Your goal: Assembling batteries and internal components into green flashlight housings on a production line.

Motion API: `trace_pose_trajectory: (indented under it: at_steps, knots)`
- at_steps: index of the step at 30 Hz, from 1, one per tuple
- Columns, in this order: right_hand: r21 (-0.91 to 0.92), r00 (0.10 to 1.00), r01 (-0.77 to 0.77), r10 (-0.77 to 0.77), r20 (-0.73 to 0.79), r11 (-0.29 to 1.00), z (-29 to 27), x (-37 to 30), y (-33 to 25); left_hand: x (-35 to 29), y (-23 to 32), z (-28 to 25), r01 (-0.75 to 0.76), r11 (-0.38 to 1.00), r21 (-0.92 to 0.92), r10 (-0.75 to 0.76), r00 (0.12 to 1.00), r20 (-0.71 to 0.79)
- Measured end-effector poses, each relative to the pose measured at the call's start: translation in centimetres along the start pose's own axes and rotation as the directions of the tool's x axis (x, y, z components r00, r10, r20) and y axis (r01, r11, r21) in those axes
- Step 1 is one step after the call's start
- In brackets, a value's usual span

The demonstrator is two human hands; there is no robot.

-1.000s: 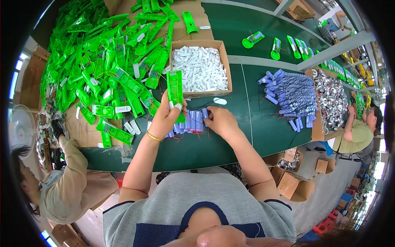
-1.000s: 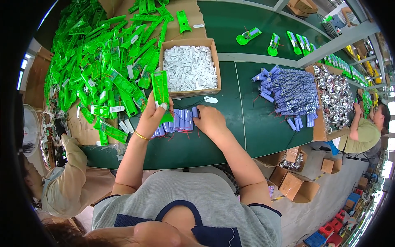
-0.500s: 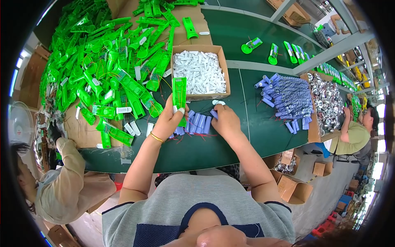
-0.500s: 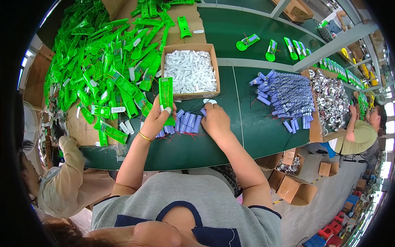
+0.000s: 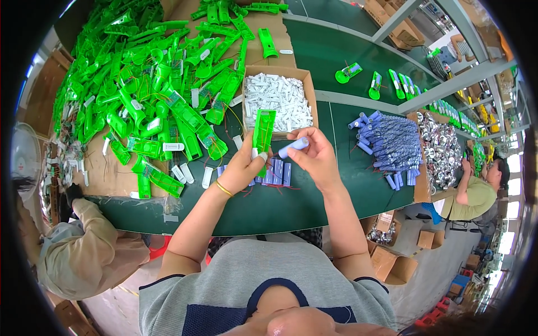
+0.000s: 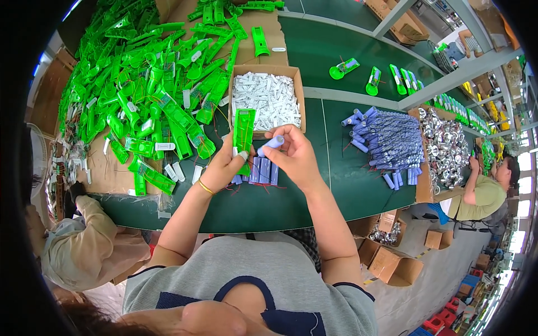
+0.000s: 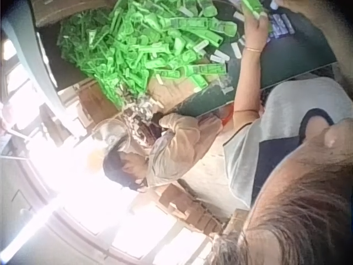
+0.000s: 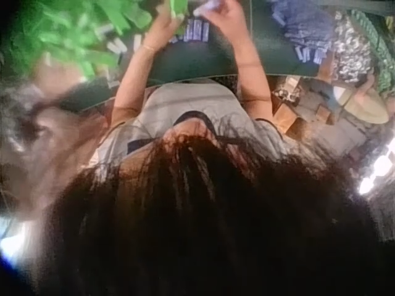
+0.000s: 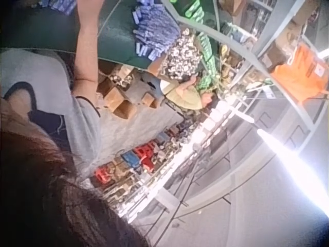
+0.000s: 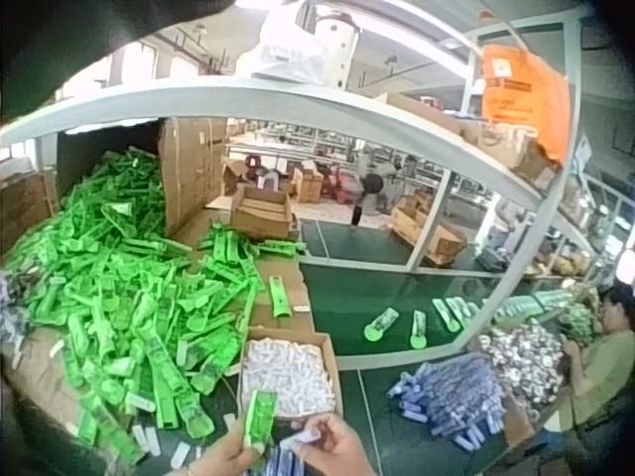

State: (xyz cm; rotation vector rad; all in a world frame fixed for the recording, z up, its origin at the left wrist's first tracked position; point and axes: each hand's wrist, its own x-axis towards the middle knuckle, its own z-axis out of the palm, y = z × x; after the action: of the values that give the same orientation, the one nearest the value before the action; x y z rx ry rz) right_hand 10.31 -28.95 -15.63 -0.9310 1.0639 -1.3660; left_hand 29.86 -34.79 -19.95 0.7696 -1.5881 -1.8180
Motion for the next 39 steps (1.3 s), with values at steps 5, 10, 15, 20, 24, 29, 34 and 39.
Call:
trace_pose_trajectory:
  at_steps: [5,10,15,20,24,29,34,39]
  knots:
    - [-0.276,0.995,0.057,-0.077,-0.062,0.959,1.8,0.8,-0.7,-0.1,-0.4,-0.3,-0.02,0.998,0.065,0.024,0.998,-0.053]
    - [-0.242,0.973,0.157,-0.191,-0.126,0.957,3.0,1.6,0.5,-0.4,0.8,-0.1,-0.003,0.97,0.244,0.021,0.997,-0.072]
    - [-0.482,0.942,0.142,-0.268,-0.203,0.865,4.0,1.9,2.6,-0.2,0.9,0.3,0.005,0.967,0.255,-0.003,1.0,-0.009]
    - [-0.732,0.772,0.429,-0.636,-0.007,0.529,3.7,1.6,4.0,0.0,1.6,0.1,-0.026,0.998,-0.056,0.029,0.997,0.07]
    - [-0.873,0.748,0.38,-0.657,0.095,0.306,3.3,1.5,3.4,-0.1,1.7,0.3,0.034,0.977,-0.211,-0.036,0.999,-0.005]
    - [-0.642,0.936,0.331,-0.325,0.133,0.692,2.2,2.8,2.5,0.6,0.2,-0.3,0.026,0.995,-0.099,-0.038,0.991,-0.128]
    - [-0.851,0.905,0.301,-0.41,0.113,0.43,-2.0,10.7,2.4,1.4,1.6,-1.5,0.082,0.976,-0.201,-0.123,0.971,-0.203]
    - [-0.977,0.971,0.207,-0.113,0.212,-0.052,-4.0,15.8,5.4,2.4,1.2,-2.1,0.027,0.994,-0.103,-0.047,0.978,-0.203]
